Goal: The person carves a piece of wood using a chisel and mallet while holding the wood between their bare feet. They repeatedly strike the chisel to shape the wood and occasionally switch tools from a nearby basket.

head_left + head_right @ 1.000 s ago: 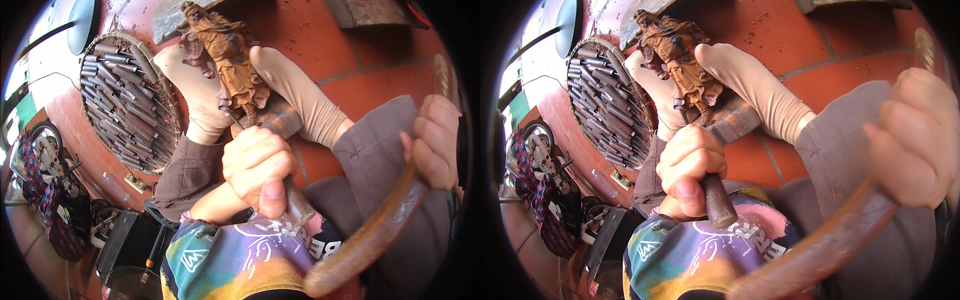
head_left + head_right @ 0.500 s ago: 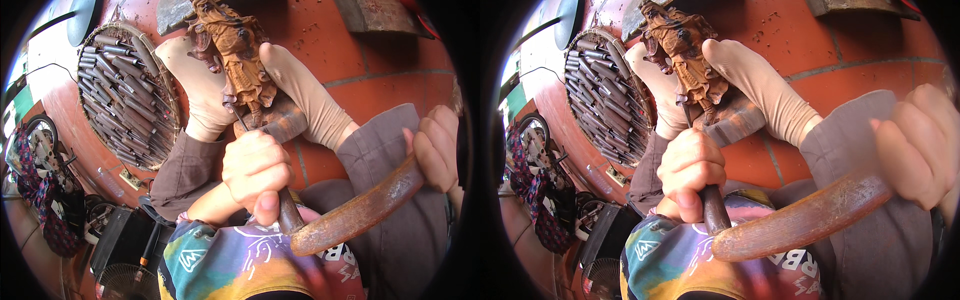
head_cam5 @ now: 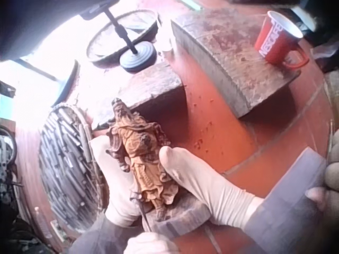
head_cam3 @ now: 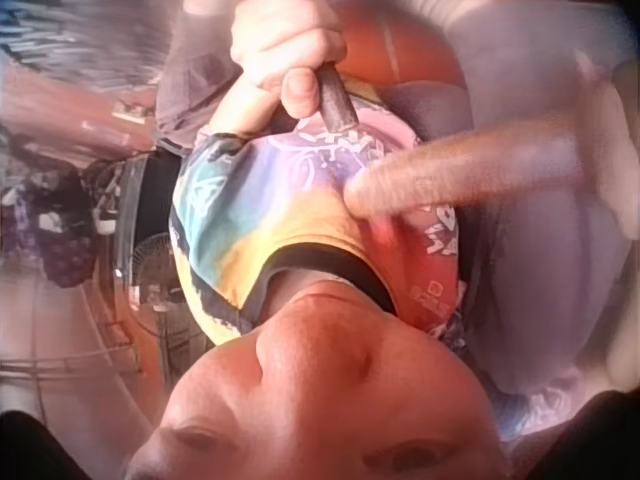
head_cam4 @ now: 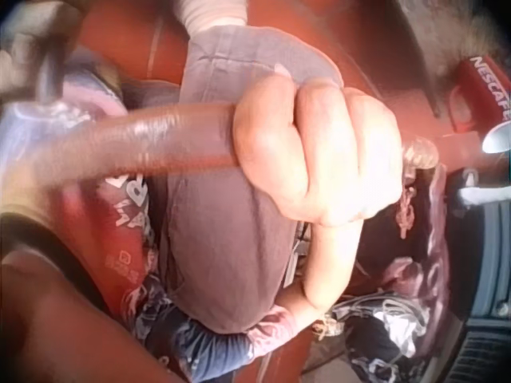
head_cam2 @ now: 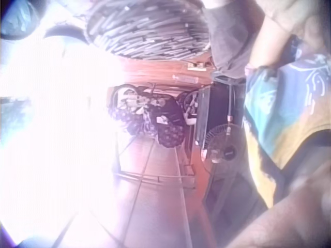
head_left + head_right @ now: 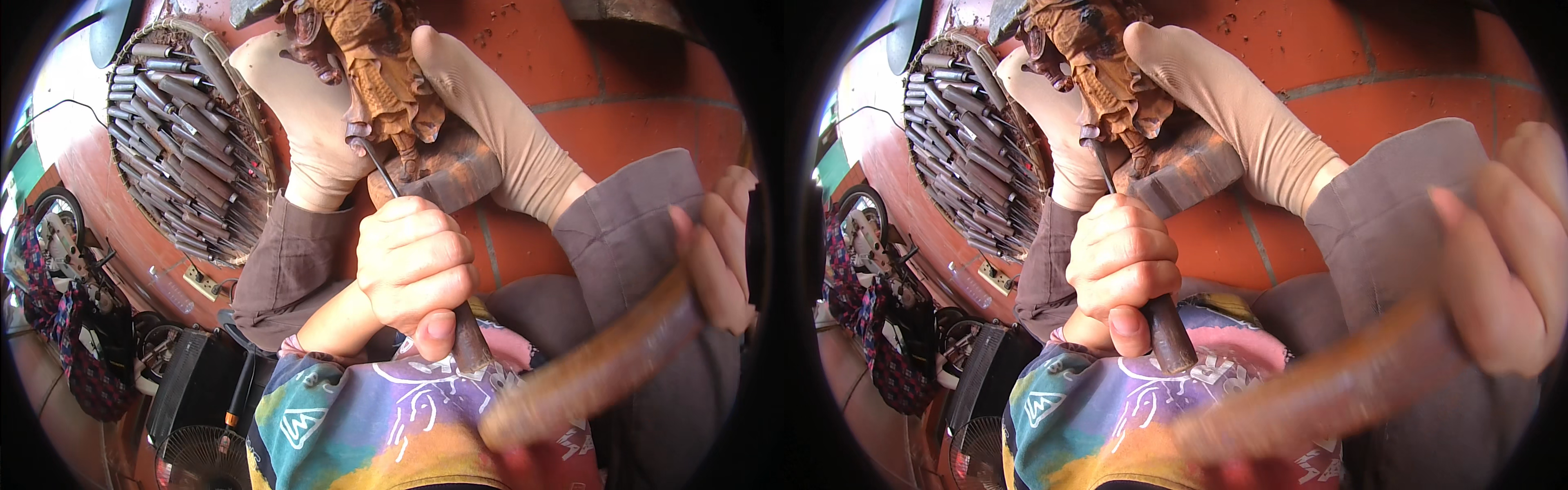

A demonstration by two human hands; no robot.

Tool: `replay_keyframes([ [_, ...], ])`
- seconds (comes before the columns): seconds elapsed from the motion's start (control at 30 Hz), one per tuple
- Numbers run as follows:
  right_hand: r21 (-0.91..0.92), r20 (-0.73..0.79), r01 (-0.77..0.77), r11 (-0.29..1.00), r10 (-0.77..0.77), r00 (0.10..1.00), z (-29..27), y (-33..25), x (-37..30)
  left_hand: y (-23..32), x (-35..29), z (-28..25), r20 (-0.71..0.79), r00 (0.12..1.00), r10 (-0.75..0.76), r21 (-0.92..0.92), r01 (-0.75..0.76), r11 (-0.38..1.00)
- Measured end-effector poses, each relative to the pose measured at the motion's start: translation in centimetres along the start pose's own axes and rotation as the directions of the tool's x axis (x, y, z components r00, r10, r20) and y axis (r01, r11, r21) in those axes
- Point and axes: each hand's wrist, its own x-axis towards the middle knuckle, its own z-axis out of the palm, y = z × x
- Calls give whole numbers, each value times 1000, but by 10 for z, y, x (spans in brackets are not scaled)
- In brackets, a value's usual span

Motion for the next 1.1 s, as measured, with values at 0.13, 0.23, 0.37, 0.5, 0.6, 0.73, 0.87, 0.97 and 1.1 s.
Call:
replay_keyframes([
  [0.13,-85,108,-25,996,34,994,-3,-6,-5,-4,2,14,-17,999,32,51,-31,998],
  [0.23,-71,142,-26,997,36,989,-3,-8,-3,-3,-2,33,189,970,152,-21,-150,988],
  [0.37,-15,120,-55,998,57,991,3,-9,-1,10,4,21,88,983,164,-130,-152,980],
  [0.5,12,94,-62,998,61,994,10,-5,1,5,-1,4,-5,989,149,-31,-149,988],
  [0.6,13,93,-75,997,73,993,10,-8,2,0,0,-5,-13,990,140,-16,-140,990],
  [0.73,9,102,-110,994,109,989,5,-11,-1,2,9,-7,-18,998,60,-128,-62,990],
  [0.87,1,98,-120,993,119,988,6,-12,2,11,16,-4,-100,992,-75,-124,62,990],
  [0.97,0,75,-116,993,115,991,9,-5,3,12,18,-3,-170,976,-134,-93,120,988],
  [1.1,-49,80,-197,979,200,976,0,-15,2,4,18,0,-241,962,-126,-164,87,983],
])
